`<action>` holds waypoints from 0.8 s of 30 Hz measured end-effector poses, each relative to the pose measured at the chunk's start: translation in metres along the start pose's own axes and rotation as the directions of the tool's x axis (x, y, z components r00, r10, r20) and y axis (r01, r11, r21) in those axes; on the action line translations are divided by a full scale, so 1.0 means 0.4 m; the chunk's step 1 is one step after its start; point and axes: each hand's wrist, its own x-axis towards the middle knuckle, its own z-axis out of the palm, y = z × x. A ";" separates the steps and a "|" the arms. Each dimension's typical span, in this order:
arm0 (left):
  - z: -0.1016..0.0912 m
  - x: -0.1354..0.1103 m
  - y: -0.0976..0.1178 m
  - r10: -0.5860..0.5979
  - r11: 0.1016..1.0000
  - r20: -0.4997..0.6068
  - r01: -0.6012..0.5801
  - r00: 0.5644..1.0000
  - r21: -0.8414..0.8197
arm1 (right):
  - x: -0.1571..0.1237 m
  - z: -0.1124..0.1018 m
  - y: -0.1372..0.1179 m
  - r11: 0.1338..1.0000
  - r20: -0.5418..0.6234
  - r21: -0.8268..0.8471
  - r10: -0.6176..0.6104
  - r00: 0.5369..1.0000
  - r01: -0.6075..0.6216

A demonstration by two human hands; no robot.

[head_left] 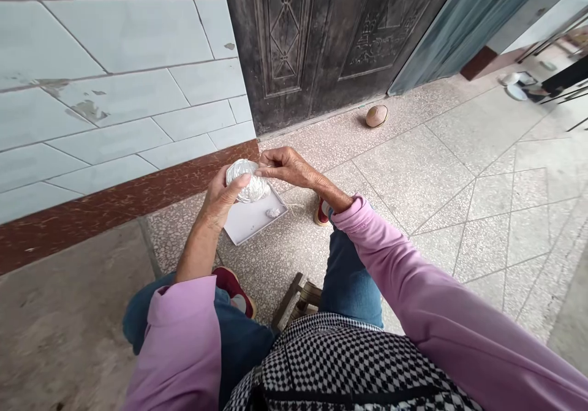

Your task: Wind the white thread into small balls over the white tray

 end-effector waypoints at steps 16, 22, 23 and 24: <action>-0.003 -0.015 0.080 -0.120 0.908 0.035 0.096 0.992 0.409 | 0.012 -0.039 0.011 0.994 0.221 -0.004 0.106 0.969 -0.107; -0.023 -0.032 0.104 -0.204 0.910 0.171 0.122 0.964 0.396 | 0.022 -0.119 0.038 0.997 0.064 0.013 0.077 0.995 -0.078; -0.020 -0.038 0.109 -0.213 0.932 0.229 0.127 0.950 0.339 | 0.026 -0.121 0.040 0.997 0.031 0.017 0.069 0.997 -0.069; -0.016 -0.044 0.114 -0.207 0.952 0.281 0.127 0.937 0.278 | 0.030 -0.119 0.042 0.998 0.007 0.021 0.065 0.998 -0.065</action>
